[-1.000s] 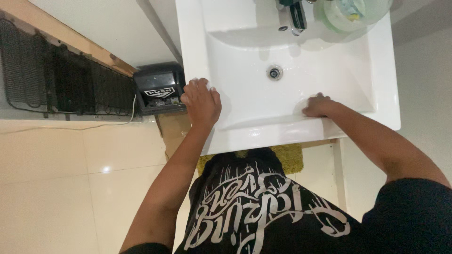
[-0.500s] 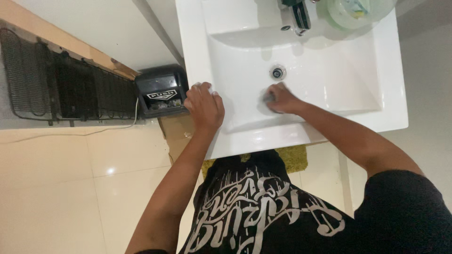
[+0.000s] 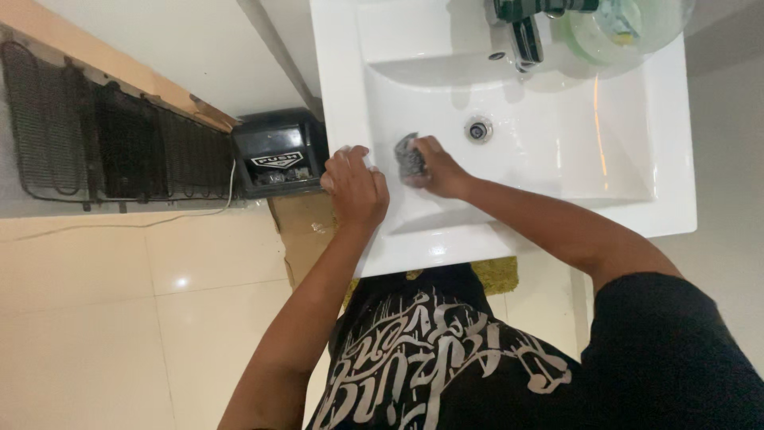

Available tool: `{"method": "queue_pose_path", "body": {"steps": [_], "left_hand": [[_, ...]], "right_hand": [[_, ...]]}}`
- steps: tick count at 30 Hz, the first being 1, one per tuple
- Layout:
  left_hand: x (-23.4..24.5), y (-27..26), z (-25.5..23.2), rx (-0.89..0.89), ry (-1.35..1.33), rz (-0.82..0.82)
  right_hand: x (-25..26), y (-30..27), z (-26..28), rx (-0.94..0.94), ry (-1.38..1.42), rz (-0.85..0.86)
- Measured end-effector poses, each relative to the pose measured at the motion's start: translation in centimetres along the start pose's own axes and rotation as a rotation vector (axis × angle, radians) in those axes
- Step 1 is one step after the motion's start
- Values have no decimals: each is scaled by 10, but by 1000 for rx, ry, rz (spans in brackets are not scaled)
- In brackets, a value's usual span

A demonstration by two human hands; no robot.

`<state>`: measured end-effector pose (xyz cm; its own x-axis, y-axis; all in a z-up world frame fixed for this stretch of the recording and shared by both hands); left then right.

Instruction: The person cleans the white bathroom sink by scrubbing the basin, faucet, and edges with a sponge and then rinsing the surfaces.

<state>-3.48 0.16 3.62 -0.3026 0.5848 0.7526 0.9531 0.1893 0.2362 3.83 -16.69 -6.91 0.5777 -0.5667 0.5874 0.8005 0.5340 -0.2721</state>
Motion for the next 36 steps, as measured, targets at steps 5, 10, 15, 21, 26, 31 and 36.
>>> {"method": "queue_pose_path", "body": {"steps": [5,10,15,21,26,31,36], "left_hand": [[2,-1,0,-25,3,-5],[2,3,1,15,-25,23],[7,1,-5,-17,-34,-42],[5,3,-4,7,2,-50],[4,0,-2,-8,13,-97],[2,0,0,10,52,-89],[-2,-1,-1,17,116,-57]], "right_hand": [[-14,-24,-26,-83,-234,206],[-17,10,29,6,52,84],[20,67,2,90,6,-250],[3,72,-11,-154,-143,-239],[25,58,61,208,128,-361],[6,5,17,362,-126,-105],[21,40,-63,-34,-483,-63]]}}
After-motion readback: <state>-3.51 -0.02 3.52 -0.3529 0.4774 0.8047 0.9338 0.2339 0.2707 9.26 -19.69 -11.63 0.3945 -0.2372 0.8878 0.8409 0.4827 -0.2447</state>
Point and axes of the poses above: each hand's wrist, its own y-axis towards the middle knuckle, its own x-axis out of the back of the hand, z = x × y, the point moved 8 cm from there along y, towards the middle knuckle
